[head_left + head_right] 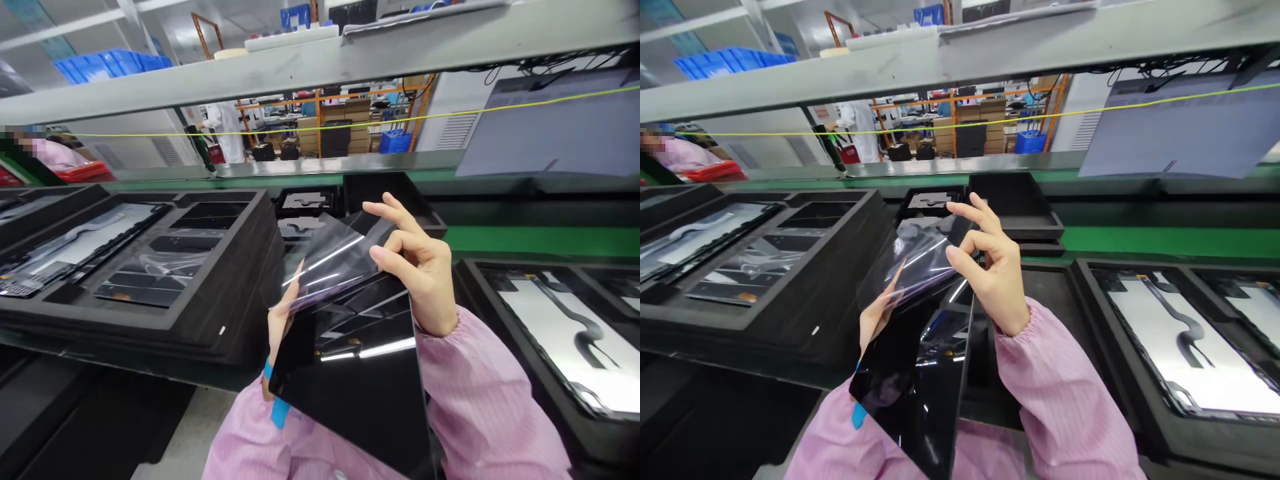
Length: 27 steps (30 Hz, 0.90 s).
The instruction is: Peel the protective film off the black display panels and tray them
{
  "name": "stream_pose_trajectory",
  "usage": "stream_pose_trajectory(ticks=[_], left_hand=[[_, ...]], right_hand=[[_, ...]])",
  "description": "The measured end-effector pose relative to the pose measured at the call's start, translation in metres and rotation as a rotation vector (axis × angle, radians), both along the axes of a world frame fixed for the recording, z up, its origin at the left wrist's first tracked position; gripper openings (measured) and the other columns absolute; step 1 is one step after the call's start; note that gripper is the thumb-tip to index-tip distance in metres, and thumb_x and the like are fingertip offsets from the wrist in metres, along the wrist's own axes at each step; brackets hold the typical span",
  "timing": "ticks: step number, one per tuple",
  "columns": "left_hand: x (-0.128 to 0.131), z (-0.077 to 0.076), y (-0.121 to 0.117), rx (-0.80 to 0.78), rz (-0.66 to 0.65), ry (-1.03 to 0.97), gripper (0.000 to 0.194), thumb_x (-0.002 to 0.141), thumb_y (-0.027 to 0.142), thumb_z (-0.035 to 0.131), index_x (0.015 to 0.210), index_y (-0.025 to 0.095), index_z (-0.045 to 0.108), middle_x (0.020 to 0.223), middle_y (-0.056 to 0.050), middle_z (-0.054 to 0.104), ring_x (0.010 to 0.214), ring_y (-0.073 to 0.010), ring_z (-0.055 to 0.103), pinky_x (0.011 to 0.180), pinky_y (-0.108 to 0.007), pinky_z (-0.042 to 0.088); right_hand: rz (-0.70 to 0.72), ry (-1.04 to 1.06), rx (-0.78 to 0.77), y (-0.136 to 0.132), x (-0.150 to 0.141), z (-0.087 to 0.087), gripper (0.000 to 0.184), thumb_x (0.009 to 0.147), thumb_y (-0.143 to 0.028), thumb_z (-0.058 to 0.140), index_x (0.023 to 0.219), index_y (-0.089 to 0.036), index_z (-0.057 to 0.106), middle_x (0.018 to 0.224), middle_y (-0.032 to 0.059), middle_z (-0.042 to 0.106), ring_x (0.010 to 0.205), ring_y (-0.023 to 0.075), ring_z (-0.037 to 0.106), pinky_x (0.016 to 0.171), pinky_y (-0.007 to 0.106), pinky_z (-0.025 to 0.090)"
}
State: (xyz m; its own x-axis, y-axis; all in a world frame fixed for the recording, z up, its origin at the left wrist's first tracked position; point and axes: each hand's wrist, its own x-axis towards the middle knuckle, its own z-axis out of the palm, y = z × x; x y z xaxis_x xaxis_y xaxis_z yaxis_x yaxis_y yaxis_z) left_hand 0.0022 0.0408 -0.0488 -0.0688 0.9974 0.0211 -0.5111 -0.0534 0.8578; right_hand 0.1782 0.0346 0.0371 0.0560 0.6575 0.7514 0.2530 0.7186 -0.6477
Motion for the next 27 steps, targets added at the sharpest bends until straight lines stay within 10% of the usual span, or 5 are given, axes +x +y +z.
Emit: stream_pose_trajectory(ticks=[9, 22, 27], left_hand=[[0.018, 0.001, 0.003, -0.082, 0.077, -0.048, 0.015, 0.073, 0.015, 0.064, 0.063, 0.022, 0.073, 0.087, 0.0, 0.076, 0.129, -0.0224, 0.043, 0.116, -0.034, 0.019], [0.021, -0.005, 0.014, -0.119, -0.014, -0.171, 0.017, 0.083, 0.016, 0.06, 0.097, 0.011, 0.068, 0.11, -0.009, 0.07, 0.11, -0.0209, 0.061, 0.105, -0.047, 0.039], [0.022, -0.009, 0.017, -0.156, -0.004, -0.166, 0.018, 0.081, 0.006, 0.055, 0.081, 0.012, 0.071, 0.092, -0.003, 0.075, 0.122, -0.0189, 0.052, 0.114, -0.038, 0.026]], right_hand=[[-0.067, 0.052, -0.012, 0.003, 0.005, -0.009, 0.028, 0.076, -0.012, 0.059, 0.051, -0.017, 0.046, 0.114, -0.0004, 0.06, 0.129, 0.0214, 0.038, 0.112, 0.043, 0.026], [-0.068, 0.075, -0.048, 0.016, 0.008, -0.016, 0.026, 0.074, -0.01, 0.058, 0.051, -0.017, 0.047, 0.11, 0.0004, 0.062, 0.127, 0.0205, 0.04, 0.112, 0.042, 0.027], [-0.09, 0.069, -0.053, 0.018, 0.009, -0.019, 0.027, 0.074, -0.01, 0.059, 0.051, -0.017, 0.047, 0.11, -0.0001, 0.062, 0.127, 0.0206, 0.04, 0.112, 0.041, 0.027]])
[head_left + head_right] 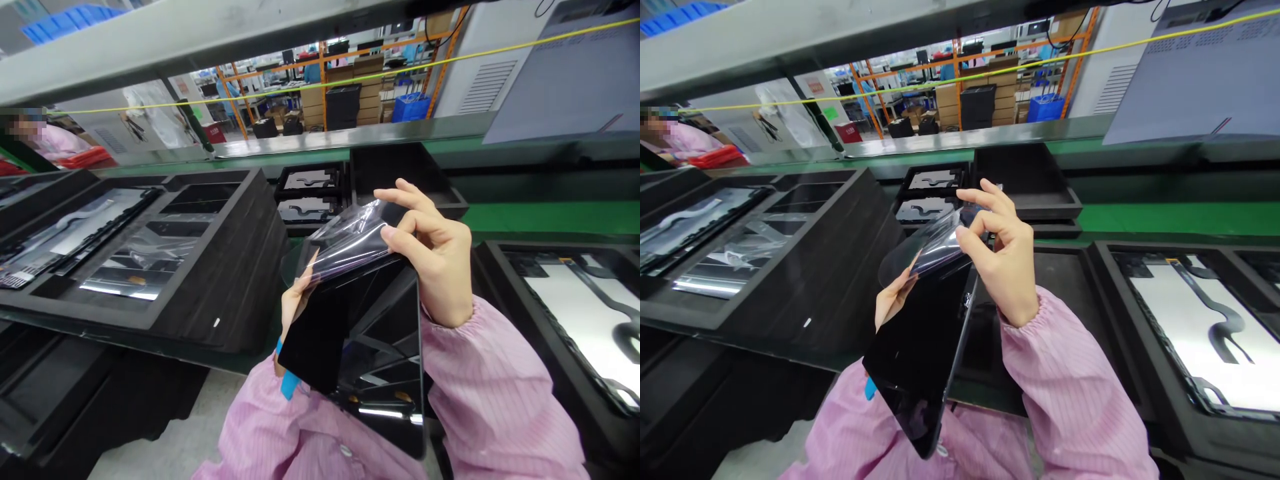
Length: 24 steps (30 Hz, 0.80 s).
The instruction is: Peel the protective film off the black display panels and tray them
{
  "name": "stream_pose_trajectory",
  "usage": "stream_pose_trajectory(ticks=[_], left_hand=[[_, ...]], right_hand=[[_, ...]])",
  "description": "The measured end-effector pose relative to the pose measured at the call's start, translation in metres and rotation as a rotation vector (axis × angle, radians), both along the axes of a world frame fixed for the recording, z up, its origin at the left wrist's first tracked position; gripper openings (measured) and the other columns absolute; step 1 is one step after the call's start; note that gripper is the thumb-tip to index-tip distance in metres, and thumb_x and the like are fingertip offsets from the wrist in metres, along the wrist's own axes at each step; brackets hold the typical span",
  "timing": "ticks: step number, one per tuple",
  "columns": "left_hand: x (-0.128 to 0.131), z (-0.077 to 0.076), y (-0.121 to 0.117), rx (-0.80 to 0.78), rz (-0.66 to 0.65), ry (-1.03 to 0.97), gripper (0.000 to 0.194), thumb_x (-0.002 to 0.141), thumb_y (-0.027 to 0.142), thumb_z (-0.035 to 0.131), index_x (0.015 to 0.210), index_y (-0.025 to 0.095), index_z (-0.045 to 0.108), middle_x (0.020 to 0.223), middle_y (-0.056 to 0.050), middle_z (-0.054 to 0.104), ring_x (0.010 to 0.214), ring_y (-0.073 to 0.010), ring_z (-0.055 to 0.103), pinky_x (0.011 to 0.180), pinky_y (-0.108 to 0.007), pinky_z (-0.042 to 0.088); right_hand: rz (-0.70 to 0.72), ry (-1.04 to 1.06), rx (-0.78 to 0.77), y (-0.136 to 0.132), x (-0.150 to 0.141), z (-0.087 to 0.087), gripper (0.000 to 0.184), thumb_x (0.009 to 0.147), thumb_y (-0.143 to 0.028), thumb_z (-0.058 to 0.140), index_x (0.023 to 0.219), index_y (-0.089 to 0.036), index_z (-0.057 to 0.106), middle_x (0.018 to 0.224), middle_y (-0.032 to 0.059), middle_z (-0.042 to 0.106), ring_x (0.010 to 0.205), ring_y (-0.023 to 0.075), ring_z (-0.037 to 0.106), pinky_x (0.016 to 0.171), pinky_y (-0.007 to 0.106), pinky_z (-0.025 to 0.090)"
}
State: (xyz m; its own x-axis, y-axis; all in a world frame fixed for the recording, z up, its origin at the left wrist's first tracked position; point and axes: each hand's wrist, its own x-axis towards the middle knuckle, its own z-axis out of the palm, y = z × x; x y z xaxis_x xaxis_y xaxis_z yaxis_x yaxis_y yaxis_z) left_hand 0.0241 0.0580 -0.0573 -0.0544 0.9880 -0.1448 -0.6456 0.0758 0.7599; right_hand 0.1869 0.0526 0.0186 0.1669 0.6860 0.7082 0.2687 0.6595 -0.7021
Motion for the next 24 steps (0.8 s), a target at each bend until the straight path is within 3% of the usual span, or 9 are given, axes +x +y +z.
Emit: stream_pose_trajectory(ticks=[2, 5, 8, 11, 15, 18, 21, 24], left_hand=[[0.001, 0.002, -0.001, -0.016, 0.003, 0.015, 0.024, 0.082, 0.006, 0.053, 0.071, 0.016, 0.072, 0.084, 0.001, 0.076, 0.128, -0.0178, 0.044, 0.116, -0.032, 0.018], [0.003, 0.006, -0.004, -0.023, -0.037, 0.044, 0.028, 0.084, 0.012, 0.055, 0.064, 0.022, 0.072, 0.083, 0.008, 0.075, 0.127, -0.019, 0.045, 0.116, -0.032, 0.02], [0.003, 0.007, -0.003, -0.012, -0.086, 0.065, 0.027, 0.087, 0.016, 0.053, 0.074, 0.026, 0.074, 0.093, 0.012, 0.074, 0.125, -0.021, 0.048, 0.115, -0.035, 0.027], [0.0, 0.011, -0.003, 0.021, -0.093, 0.078, 0.023, 0.087, 0.017, 0.052, 0.092, 0.023, 0.074, 0.111, 0.008, 0.069, 0.128, -0.0219, 0.045, 0.114, -0.034, 0.029], [-0.001, 0.033, -0.013, 0.104, -0.012, 0.103, 0.035, 0.083, 0.013, 0.054, 0.116, 0.02, 0.064, 0.129, 0.004, 0.059, 0.132, -0.0178, 0.039, 0.112, -0.024, 0.028], [0.002, 0.056, -0.024, 0.126, 0.015, 0.088, 0.05, 0.086, 0.016, 0.051, 0.135, 0.022, 0.046, 0.133, 0.003, 0.055, 0.132, -0.0183, 0.038, 0.111, -0.026, 0.029], [0.006, 0.073, -0.032, 0.137, 0.003, 0.057, 0.056, 0.084, 0.011, 0.051, 0.138, 0.021, 0.04, 0.132, 0.003, 0.057, 0.134, -0.0197, 0.035, 0.11, -0.028, 0.03], [0.006, 0.078, -0.034, 0.149, -0.01, 0.046, 0.056, 0.083, 0.008, 0.05, 0.137, 0.022, 0.041, 0.133, 0.005, 0.056, 0.134, -0.0209, 0.035, 0.107, -0.029, 0.035]], right_hand=[[-0.008, -0.005, 0.0, 0.0, -0.001, -0.001, 0.026, 0.074, -0.01, 0.059, 0.051, -0.017, 0.047, 0.11, -0.0003, 0.062, 0.127, 0.0208, 0.04, 0.113, 0.041, 0.027], [-0.016, -0.013, -0.01, 0.0, -0.003, -0.001, 0.027, 0.075, -0.011, 0.059, 0.052, -0.017, 0.048, 0.11, -0.0006, 0.062, 0.127, 0.0215, 0.039, 0.113, 0.043, 0.026], [-0.027, -0.015, -0.017, 0.0, -0.004, -0.002, 0.027, 0.075, -0.011, 0.06, 0.052, -0.018, 0.047, 0.109, -0.0014, 0.062, 0.127, 0.0223, 0.039, 0.113, 0.044, 0.026], [0.006, 0.006, -0.026, 0.008, 0.003, -0.004, 0.026, 0.075, -0.011, 0.059, 0.052, -0.018, 0.049, 0.109, -0.0013, 0.062, 0.125, 0.0229, 0.042, 0.112, 0.044, 0.028], [0.171, 0.071, -0.069, 0.03, 0.021, -0.013, 0.025, 0.075, -0.016, 0.061, 0.051, -0.018, 0.053, 0.107, 0.0017, 0.064, 0.12, 0.0244, 0.048, 0.107, 0.039, 0.035], [0.236, 0.117, -0.074, 0.042, 0.032, -0.019, 0.024, 0.077, -0.018, 0.058, 0.053, -0.018, 0.053, 0.109, 0.0027, 0.063, 0.123, 0.0221, 0.046, 0.105, 0.033, 0.038], [0.265, 0.068, -0.019, 0.045, 0.039, -0.021, 0.025, 0.079, -0.017, 0.055, 0.054, -0.019, 0.053, 0.11, 0.0005, 0.063, 0.125, 0.0205, 0.044, 0.107, 0.033, 0.035], [0.3, 0.006, 0.026, 0.047, 0.045, -0.023, 0.026, 0.08, -0.019, 0.056, 0.054, -0.019, 0.053, 0.111, -0.0018, 0.062, 0.126, 0.0199, 0.042, 0.107, 0.033, 0.033]])
